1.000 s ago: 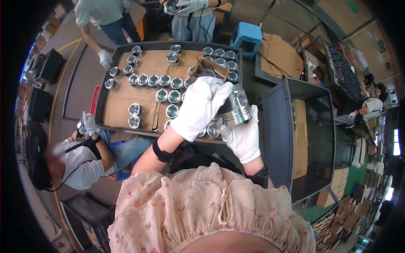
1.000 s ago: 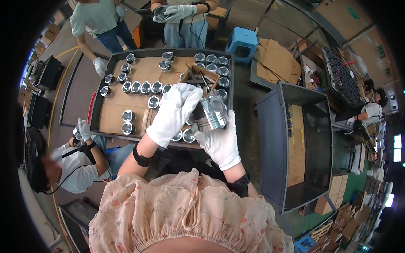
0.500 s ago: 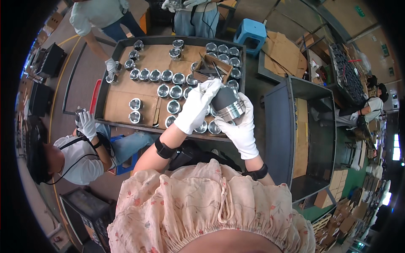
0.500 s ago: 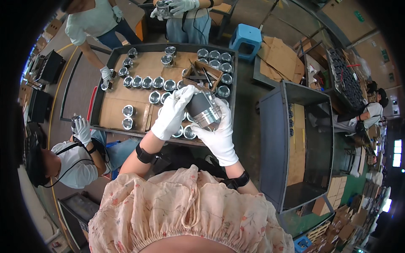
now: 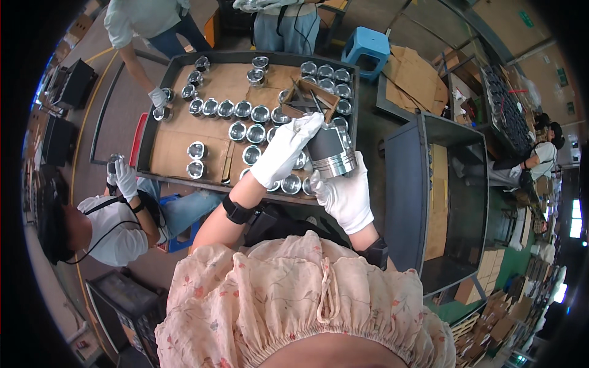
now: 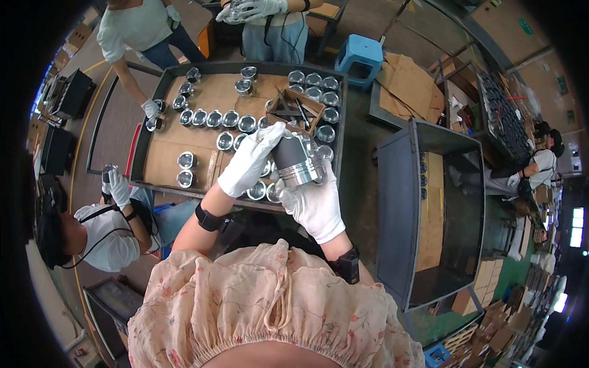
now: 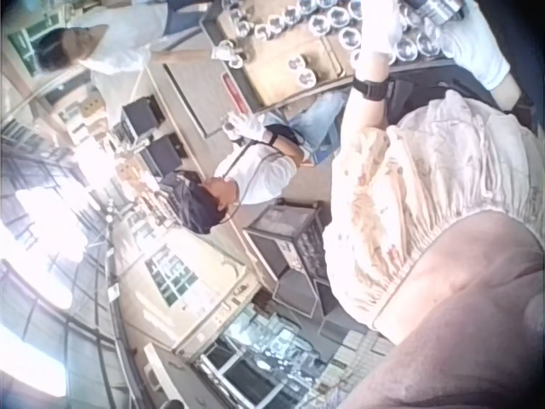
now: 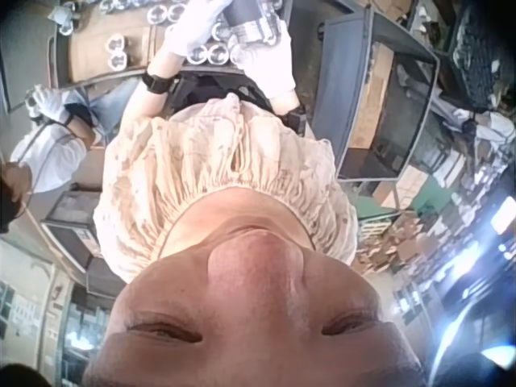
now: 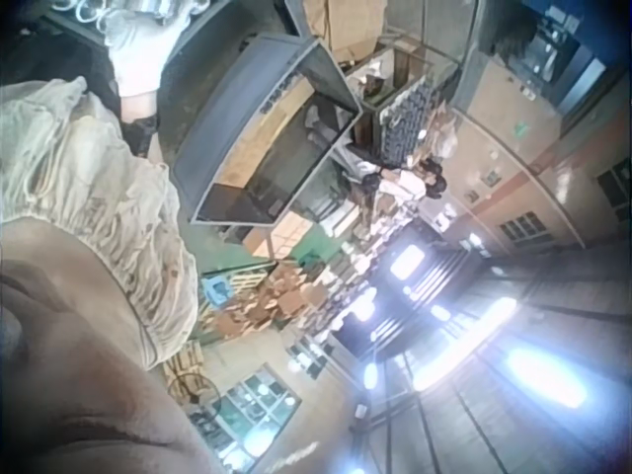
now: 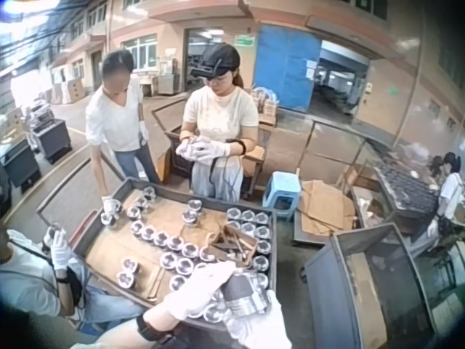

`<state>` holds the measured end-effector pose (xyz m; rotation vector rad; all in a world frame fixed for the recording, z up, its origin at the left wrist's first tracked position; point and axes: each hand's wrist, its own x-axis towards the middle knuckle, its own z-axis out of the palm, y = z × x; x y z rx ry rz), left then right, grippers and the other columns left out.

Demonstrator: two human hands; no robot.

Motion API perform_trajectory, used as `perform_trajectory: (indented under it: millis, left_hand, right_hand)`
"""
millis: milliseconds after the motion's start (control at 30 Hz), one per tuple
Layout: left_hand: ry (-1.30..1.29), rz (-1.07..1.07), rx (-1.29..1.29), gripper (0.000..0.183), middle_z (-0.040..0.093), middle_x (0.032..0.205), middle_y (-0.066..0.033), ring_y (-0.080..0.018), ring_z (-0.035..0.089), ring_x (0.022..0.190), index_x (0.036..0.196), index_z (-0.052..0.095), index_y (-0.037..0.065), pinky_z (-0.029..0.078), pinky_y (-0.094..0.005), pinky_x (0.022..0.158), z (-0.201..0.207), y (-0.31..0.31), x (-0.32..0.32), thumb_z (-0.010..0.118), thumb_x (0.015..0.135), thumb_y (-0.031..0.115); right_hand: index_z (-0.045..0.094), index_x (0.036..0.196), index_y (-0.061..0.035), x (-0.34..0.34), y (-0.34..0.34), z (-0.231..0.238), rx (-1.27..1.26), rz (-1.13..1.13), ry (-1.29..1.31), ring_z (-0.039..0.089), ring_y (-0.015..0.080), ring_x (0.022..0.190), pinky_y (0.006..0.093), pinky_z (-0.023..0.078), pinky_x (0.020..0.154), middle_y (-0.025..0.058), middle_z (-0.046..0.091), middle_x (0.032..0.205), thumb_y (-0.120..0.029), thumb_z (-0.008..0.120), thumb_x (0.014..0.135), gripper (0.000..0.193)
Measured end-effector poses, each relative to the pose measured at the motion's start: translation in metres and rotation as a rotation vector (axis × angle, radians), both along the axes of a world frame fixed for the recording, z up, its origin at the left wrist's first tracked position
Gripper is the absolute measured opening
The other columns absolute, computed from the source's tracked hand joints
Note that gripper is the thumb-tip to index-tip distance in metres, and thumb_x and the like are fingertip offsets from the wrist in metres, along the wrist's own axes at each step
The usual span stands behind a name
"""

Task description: The recorder is shown inspecting and assembling piston components at a manufacturing workstation.

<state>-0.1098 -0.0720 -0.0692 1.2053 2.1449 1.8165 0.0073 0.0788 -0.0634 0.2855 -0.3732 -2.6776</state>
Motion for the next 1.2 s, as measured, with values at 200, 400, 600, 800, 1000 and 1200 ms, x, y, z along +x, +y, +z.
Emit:
perform_trajectory:
  millis: [200,400,600,800,1000,1200]
  left_hand:
    - [-0.063,0.096,-0.031,0.040,0.057,0.123,-0.0153,-0.0268,0.054,0.117,0.132,0.047,-0.001,0.040,-0.0380,0.104,-0.020,-0.001,0.008,0.044,0.093,0.000]
    - [-0.734,-0.074,0.257,0.041,0.057,0.126,-0.0080,-0.0163,0.051,0.119,0.125,0.055,0.000,0.037,-0.0319,0.106,-0.008,0.007,0.029,0.034,0.105,0.029]
    - [-0.539,-0.077,0.147,0.038,0.057,0.124,-0.0059,-0.0143,0.050,0.117,0.124,0.057,0.000,0.036,-0.0300,0.104,-0.046,0.005,0.038,0.042,0.103,0.028]
    - [-0.828,-0.156,0.275,0.040,0.058,0.123,-0.0071,-0.0137,0.054,0.111,0.131,0.050,0.000,0.044,-0.0285,0.097,-0.013,0.010,0.048,0.056,0.096,0.018]
    - [-0.889,-0.130,0.199,0.044,0.053,0.129,-0.0067,-0.0132,0.049,0.118,0.133,0.046,0.000,0.037,-0.0291,0.103,-0.013,0.009,0.050,0.057,0.094,0.014]
    - [-0.911,-0.156,0.207,0.043,0.053,0.129,-0.0070,-0.0147,0.049,0.119,0.133,0.046,-0.001,0.037,-0.0291,0.103,-0.007,0.011,0.054,0.056,0.093,0.012]
  right_hand:
    - [0.034,0.137,0.0012,-0.001,0.001,-0.004,0.028,-0.022,-0.044,0.058,0.0316,0.095,0.0477,0.059,0.078,0.0254,0.047,0.117,-0.055,0.056,0.086,0.079]
    - [0.035,0.137,0.0001,0.006,0.008,-0.014,0.031,-0.114,0.037,0.055,0.0284,0.095,0.0423,0.057,0.080,0.0232,0.045,0.121,-0.052,0.060,0.083,0.079]
    - [0.037,0.139,-0.0026,0.008,0.012,-0.013,-0.042,-0.154,0.076,0.051,0.0253,0.093,0.0376,0.053,0.074,0.0198,0.045,0.122,-0.056,0.057,0.082,0.080]
    - [0.038,0.137,-0.0017,0.008,0.023,-0.016,0.150,-0.215,0.141,0.055,0.0326,0.106,0.0460,0.054,0.090,0.0246,0.046,0.127,-0.036,0.066,0.082,0.070]
    - [0.034,0.141,-0.0140,0.009,0.027,-0.020,1.098,-0.530,0.180,0.047,0.0417,0.124,0.0590,0.045,0.100,0.0200,0.044,0.137,-0.005,0.062,0.080,0.068]
    - [0.024,0.145,-0.0122,0.001,0.020,-0.015,1.481,-0.623,0.131,0.054,0.0232,0.116,0.0361,0.052,0.094,0.0109,0.044,0.132,0.020,0.072,0.062,0.101]
